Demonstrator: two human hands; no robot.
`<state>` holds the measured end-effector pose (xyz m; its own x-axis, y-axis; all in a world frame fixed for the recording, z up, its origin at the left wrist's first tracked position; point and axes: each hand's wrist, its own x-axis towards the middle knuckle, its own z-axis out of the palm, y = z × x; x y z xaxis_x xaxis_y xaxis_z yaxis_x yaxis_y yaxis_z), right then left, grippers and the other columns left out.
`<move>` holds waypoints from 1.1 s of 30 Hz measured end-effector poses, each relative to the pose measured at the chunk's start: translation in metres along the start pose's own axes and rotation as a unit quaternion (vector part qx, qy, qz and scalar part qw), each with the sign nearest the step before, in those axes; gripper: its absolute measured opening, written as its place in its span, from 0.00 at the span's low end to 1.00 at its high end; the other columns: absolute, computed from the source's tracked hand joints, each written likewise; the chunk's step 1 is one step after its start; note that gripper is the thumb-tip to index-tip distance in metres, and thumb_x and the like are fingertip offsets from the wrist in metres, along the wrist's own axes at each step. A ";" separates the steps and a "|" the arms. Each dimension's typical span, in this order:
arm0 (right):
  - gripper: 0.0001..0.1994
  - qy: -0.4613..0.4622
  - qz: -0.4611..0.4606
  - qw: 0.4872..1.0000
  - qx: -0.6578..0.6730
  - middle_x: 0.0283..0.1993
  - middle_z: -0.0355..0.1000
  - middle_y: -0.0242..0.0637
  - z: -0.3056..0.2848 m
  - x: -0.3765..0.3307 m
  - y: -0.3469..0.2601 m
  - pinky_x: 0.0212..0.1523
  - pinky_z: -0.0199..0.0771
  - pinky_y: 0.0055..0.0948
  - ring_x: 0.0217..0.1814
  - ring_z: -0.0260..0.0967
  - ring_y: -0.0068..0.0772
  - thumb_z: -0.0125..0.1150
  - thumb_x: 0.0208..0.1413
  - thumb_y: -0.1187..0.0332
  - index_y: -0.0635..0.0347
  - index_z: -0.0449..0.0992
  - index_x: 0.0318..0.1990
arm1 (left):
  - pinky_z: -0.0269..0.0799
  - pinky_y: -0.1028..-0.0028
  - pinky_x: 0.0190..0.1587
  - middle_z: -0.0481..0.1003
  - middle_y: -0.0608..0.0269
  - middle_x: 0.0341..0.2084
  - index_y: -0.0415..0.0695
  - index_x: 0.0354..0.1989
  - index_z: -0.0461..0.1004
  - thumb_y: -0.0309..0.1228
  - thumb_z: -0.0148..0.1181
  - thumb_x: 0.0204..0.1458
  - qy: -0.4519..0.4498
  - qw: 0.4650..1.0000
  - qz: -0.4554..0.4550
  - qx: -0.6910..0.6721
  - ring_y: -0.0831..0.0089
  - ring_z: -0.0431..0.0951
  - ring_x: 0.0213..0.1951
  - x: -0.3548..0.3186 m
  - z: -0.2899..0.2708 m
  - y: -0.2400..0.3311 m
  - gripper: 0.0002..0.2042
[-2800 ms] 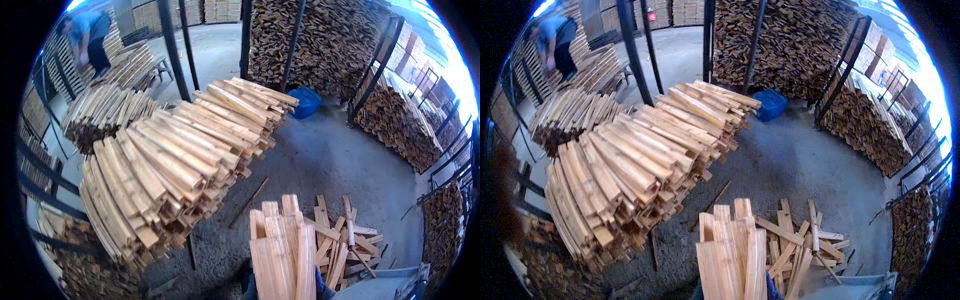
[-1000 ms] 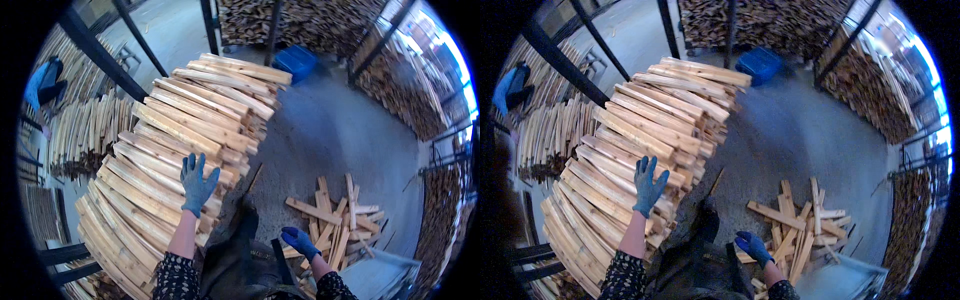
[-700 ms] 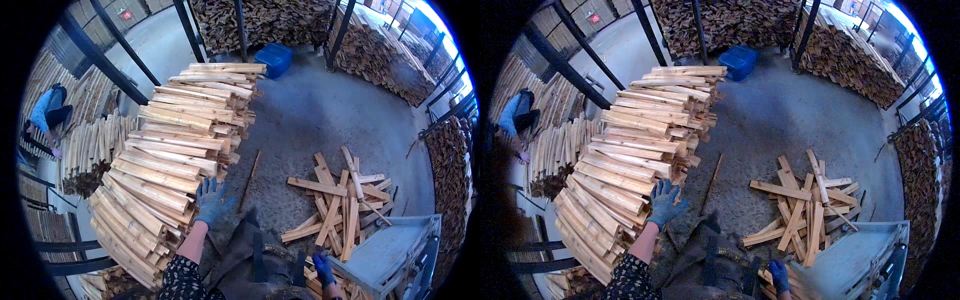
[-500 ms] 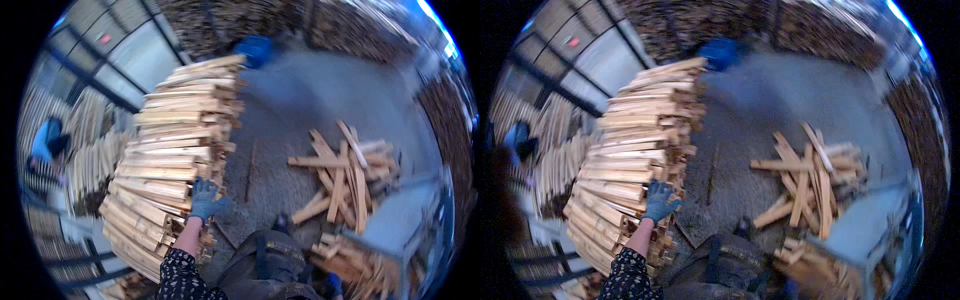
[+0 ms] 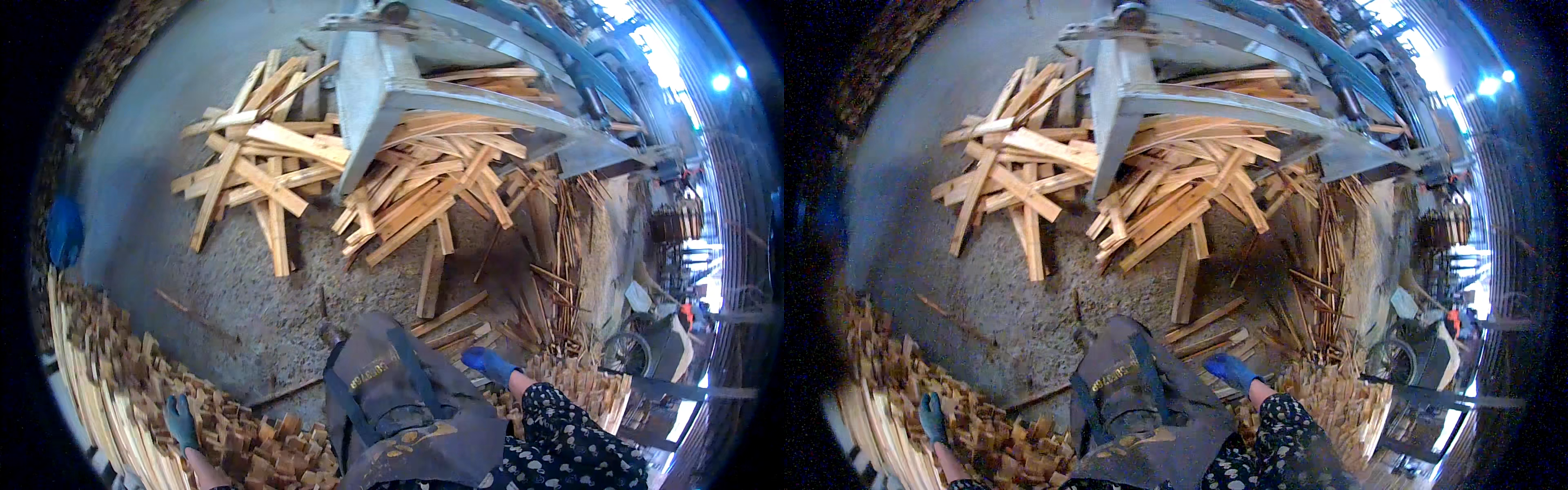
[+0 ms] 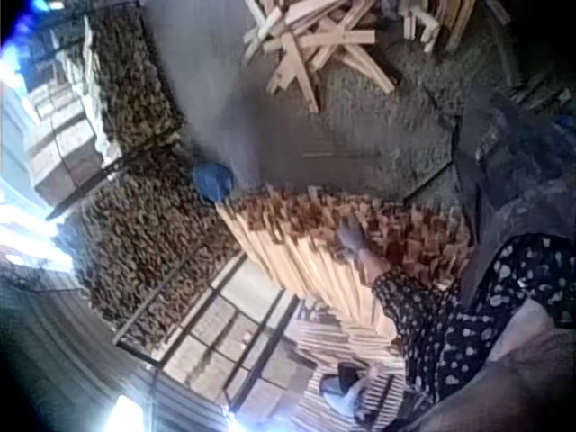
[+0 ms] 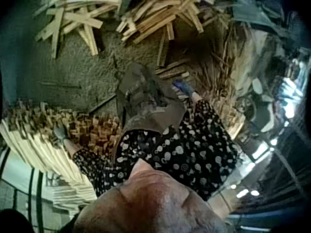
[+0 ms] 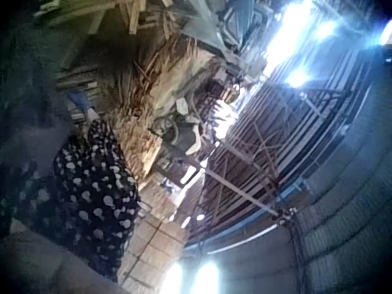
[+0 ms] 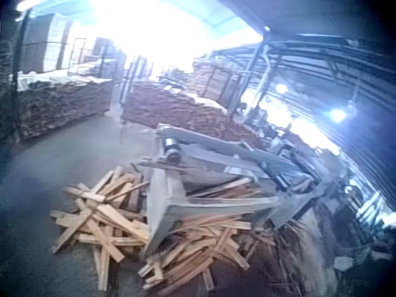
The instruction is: The person repeatedly picks up bundles of light-colored wooden planks from a large pile on the floor and arranges them into a neat stack on a metal rack. The person wears blue gloves and uses both hands to lift and align the planks, working in a warehouse environment filled with wood.
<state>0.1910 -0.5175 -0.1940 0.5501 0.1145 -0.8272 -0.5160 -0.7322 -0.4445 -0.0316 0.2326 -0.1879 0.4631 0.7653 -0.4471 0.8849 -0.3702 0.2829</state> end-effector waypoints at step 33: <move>0.17 0.430 -0.332 0.840 -0.014 0.56 0.68 0.39 -0.615 0.450 -0.120 0.58 0.65 0.32 0.55 0.66 0.34 0.49 0.63 0.65 0.62 0.67 0.57 | 0.61 0.53 0.56 0.63 0.58 0.51 0.52 0.60 0.57 0.50 0.49 0.58 -0.395 0.621 -0.088 -0.672 0.60 0.66 0.52 -0.108 0.473 0.868 0.25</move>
<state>0.9037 -0.7910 -0.3016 0.9872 -0.0147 0.1586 0.1005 -0.7151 -0.6918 0.7110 -0.4205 -0.2955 0.7150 0.0389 -0.6980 0.3302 0.8613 0.3862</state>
